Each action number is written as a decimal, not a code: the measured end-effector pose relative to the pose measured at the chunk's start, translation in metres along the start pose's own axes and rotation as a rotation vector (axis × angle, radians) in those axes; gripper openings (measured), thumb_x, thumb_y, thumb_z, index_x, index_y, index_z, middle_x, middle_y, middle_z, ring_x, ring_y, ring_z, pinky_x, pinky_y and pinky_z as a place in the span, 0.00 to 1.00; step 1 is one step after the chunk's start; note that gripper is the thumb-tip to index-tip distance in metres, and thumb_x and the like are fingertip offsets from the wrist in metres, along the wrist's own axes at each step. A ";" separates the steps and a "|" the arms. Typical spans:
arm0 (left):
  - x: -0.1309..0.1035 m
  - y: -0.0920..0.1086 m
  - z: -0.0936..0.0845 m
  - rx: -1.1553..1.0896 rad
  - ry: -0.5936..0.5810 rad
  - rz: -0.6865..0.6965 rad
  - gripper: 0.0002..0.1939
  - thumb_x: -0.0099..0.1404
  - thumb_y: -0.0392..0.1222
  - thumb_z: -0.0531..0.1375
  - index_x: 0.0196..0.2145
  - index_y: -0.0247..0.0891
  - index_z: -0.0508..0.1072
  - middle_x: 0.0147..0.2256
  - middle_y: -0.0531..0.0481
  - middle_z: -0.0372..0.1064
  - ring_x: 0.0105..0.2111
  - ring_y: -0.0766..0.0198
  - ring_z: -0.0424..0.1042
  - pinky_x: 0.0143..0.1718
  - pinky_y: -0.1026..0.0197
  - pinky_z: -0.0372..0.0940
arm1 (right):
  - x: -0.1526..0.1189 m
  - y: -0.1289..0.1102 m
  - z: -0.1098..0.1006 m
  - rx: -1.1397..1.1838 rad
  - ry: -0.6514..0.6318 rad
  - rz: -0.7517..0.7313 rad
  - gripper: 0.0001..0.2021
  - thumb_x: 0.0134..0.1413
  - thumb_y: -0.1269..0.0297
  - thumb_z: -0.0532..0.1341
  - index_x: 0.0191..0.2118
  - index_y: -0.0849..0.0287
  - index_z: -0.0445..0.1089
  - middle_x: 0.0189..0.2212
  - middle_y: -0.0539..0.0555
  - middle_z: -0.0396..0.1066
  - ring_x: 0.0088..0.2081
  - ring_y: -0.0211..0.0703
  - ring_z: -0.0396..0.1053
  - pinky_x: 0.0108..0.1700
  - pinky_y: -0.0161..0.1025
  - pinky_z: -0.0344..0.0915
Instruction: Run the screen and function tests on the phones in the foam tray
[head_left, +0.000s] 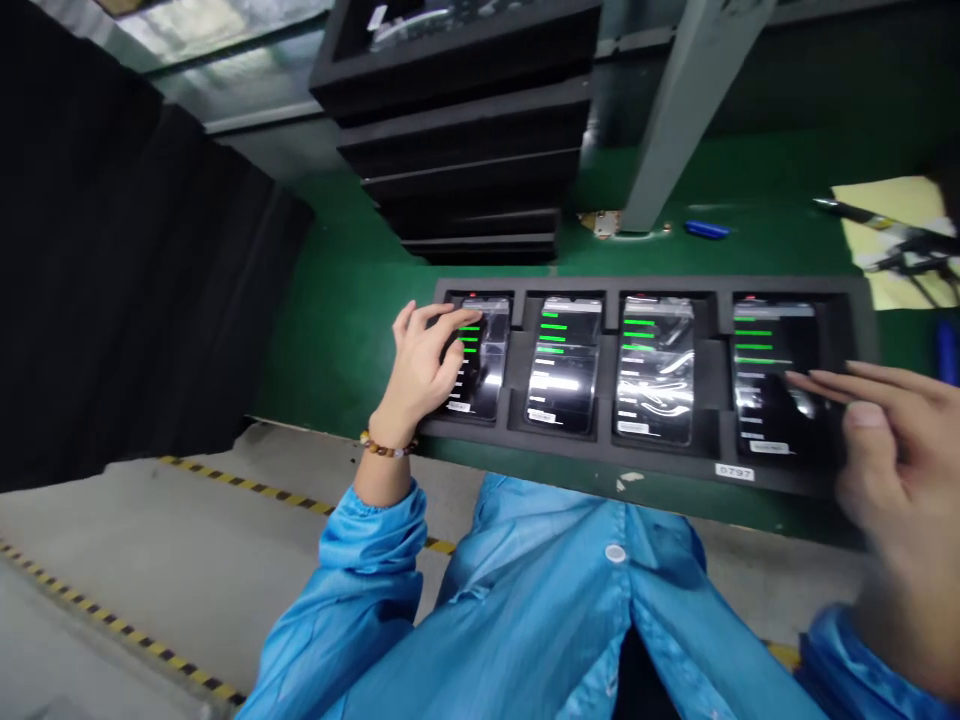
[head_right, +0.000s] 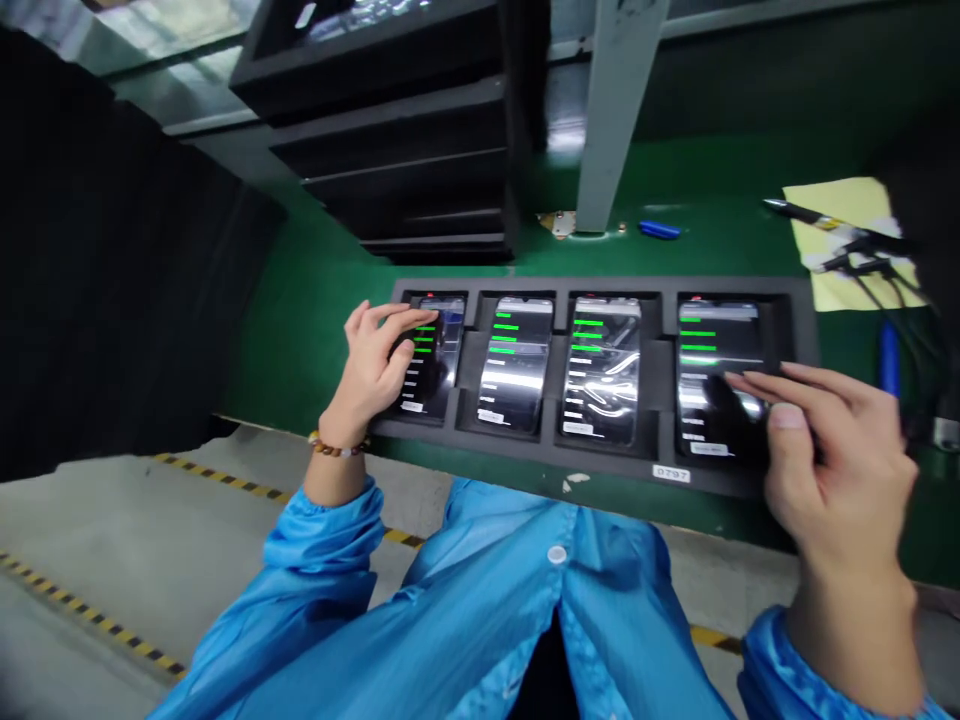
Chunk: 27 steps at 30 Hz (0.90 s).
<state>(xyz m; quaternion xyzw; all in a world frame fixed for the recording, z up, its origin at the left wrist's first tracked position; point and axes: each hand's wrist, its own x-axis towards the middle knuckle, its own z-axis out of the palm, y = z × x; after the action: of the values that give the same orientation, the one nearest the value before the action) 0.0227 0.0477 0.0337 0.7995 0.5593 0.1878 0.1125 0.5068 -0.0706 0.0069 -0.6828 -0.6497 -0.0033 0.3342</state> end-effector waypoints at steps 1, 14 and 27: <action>0.000 -0.002 0.001 -0.003 0.003 0.006 0.23 0.79 0.45 0.51 0.65 0.47 0.75 0.63 0.49 0.79 0.69 0.50 0.68 0.81 0.36 0.40 | 0.002 -0.004 -0.001 0.031 -0.001 -0.008 0.20 0.77 0.53 0.56 0.56 0.50 0.85 0.51 0.57 0.84 0.62 0.54 0.79 0.68 0.56 0.75; -0.004 -0.007 0.003 -0.046 0.149 0.083 0.23 0.82 0.52 0.51 0.64 0.48 0.77 0.58 0.46 0.80 0.65 0.48 0.72 0.79 0.36 0.46 | 0.012 -0.019 -0.003 -0.021 -0.157 -0.062 0.21 0.78 0.57 0.53 0.56 0.53 0.83 0.54 0.59 0.82 0.67 0.59 0.74 0.71 0.61 0.63; -0.024 -0.003 0.000 -0.126 0.244 0.079 0.19 0.80 0.44 0.53 0.58 0.49 0.81 0.54 0.49 0.83 0.61 0.51 0.76 0.76 0.38 0.53 | 0.033 -0.101 0.038 0.154 -0.437 -0.333 0.23 0.77 0.62 0.53 0.71 0.51 0.71 0.64 0.62 0.75 0.74 0.62 0.65 0.69 0.63 0.61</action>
<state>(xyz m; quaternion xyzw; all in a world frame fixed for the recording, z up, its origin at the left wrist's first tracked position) 0.0129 0.0262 0.0287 0.7836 0.5239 0.3226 0.0859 0.4053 -0.0310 0.0376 -0.5239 -0.8078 0.1384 0.2320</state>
